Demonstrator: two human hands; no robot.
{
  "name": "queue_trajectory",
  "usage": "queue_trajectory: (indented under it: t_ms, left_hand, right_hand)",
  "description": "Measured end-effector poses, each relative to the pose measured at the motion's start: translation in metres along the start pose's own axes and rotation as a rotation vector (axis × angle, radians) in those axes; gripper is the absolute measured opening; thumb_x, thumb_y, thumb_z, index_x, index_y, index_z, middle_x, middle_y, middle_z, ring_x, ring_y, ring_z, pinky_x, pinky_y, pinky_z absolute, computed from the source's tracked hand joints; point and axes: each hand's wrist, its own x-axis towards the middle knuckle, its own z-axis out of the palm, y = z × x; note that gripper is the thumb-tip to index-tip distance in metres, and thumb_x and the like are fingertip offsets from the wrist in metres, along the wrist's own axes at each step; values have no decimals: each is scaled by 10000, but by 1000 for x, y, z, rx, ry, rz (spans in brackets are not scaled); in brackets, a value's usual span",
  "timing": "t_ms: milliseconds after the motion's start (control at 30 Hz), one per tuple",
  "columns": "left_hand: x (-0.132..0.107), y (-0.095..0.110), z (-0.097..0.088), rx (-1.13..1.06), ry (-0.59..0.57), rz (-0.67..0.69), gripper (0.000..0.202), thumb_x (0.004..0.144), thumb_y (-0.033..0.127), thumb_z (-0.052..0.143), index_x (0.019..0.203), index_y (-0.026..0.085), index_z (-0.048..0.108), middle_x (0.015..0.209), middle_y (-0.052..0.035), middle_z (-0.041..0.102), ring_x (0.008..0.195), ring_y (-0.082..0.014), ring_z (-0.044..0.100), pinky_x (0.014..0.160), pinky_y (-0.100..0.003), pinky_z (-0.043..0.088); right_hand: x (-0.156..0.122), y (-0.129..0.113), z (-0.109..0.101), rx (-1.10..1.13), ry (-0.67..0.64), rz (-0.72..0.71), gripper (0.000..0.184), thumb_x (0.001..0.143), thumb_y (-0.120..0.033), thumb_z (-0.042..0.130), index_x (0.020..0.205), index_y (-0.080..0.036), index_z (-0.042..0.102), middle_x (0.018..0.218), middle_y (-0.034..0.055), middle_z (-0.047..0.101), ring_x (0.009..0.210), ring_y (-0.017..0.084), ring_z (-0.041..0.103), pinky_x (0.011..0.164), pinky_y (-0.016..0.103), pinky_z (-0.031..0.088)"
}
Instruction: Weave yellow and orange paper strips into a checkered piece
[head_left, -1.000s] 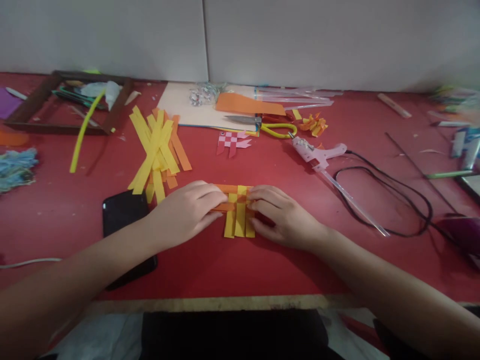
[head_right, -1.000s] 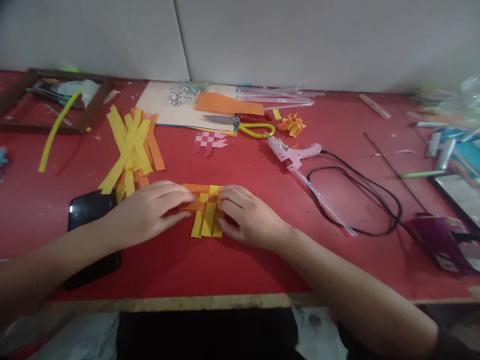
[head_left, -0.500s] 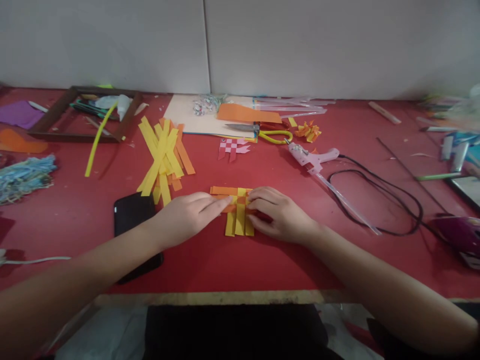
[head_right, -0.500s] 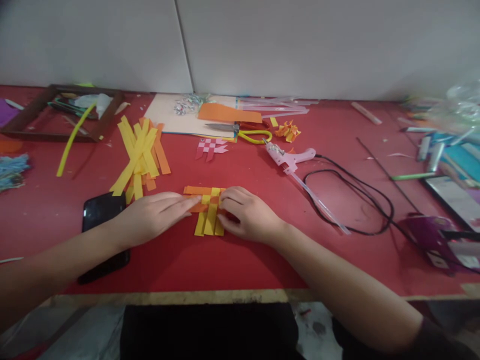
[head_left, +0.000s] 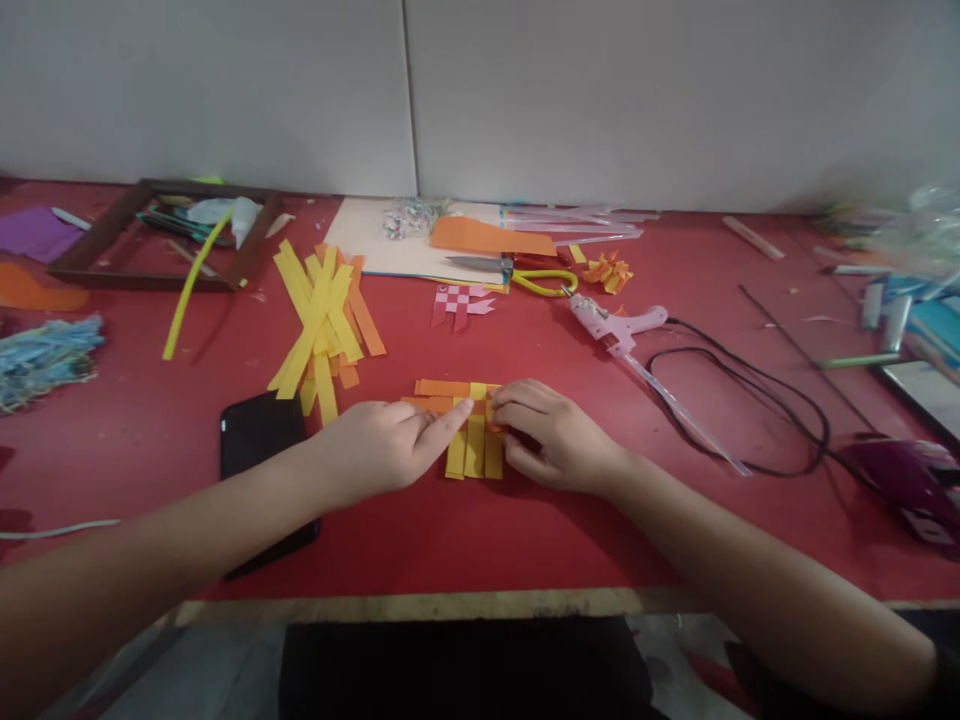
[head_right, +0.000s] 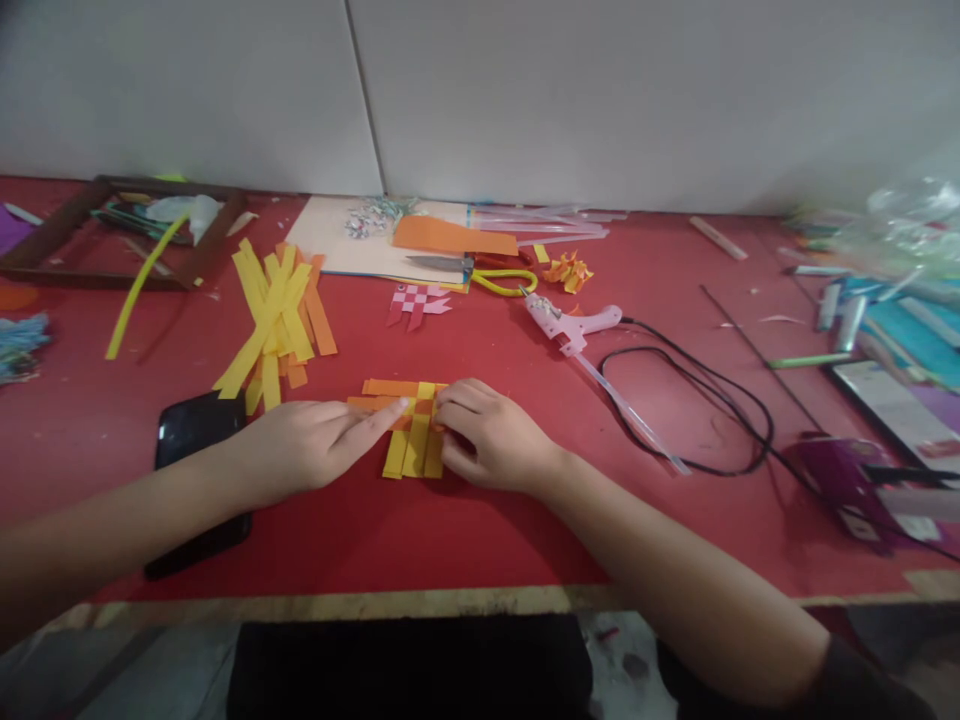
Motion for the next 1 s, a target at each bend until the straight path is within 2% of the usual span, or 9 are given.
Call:
queue_trajectory:
  t_ms: [133, 233, 367, 567, 767, 1000]
  left_hand:
    - [1, 6, 3, -3, 59, -39, 345, 904, -14, 439, 1233, 36, 530, 748, -67, 692, 635, -173, 646, 512, -247, 499]
    - [2, 10, 4, -5, 103, -77, 234, 929, 33, 452, 1122, 74, 579, 785, -75, 701, 680, -170, 655, 561, -244, 520]
    - [2, 14, 4, -48, 88, -120, 217, 940, 47, 429, 1075, 80, 597, 835, -96, 704, 751, -194, 666, 634, -279, 552]
    - [-2, 12, 7, -193, 61, -206, 213, 910, 37, 440, 1002, 78, 627, 918, -129, 692, 856, -231, 657, 745, -333, 560]
    - [-5, 7, 9, -185, 102, -167, 245, 939, 43, 416, 954, 99, 654, 921, -121, 697, 857, -214, 648, 765, -329, 559]
    - [-10, 3, 6, -206, 123, -130, 255, 952, 55, 428, 950, 103, 678, 945, -126, 705, 864, -216, 658, 777, -352, 569]
  right_hand:
    - [-1, 0, 1, -18, -6, 7, 284, 819, -116, 498, 1080, -130, 611, 1022, 134, 652, 975, 225, 598, 857, 383, 532]
    - [-2, 0, 1, -28, -29, 30, 341, 848, -144, 494, 1170, -160, 603, 1063, 121, 645, 976, 221, 594, 851, 397, 539]
    - [-3, 0, 1, -42, -58, 61, 342, 873, -156, 482, 1175, -196, 639, 1058, 108, 635, 973, 213, 599, 847, 402, 544]
    - [-2, -1, 1, -80, -69, 54, 330, 891, -165, 484, 1154, -186, 681, 1028, 114, 626, 941, 208, 598, 813, 382, 559]
    - [-2, -2, -1, -61, -80, 67, 330, 887, -186, 490, 1159, -203, 676, 1042, 109, 625, 955, 210, 597, 830, 396, 555]
    - [-1, -3, -5, 1, -100, 54, 444, 885, -282, 509, 1306, -151, 561, 1075, 124, 618, 992, 231, 583, 875, 416, 533]
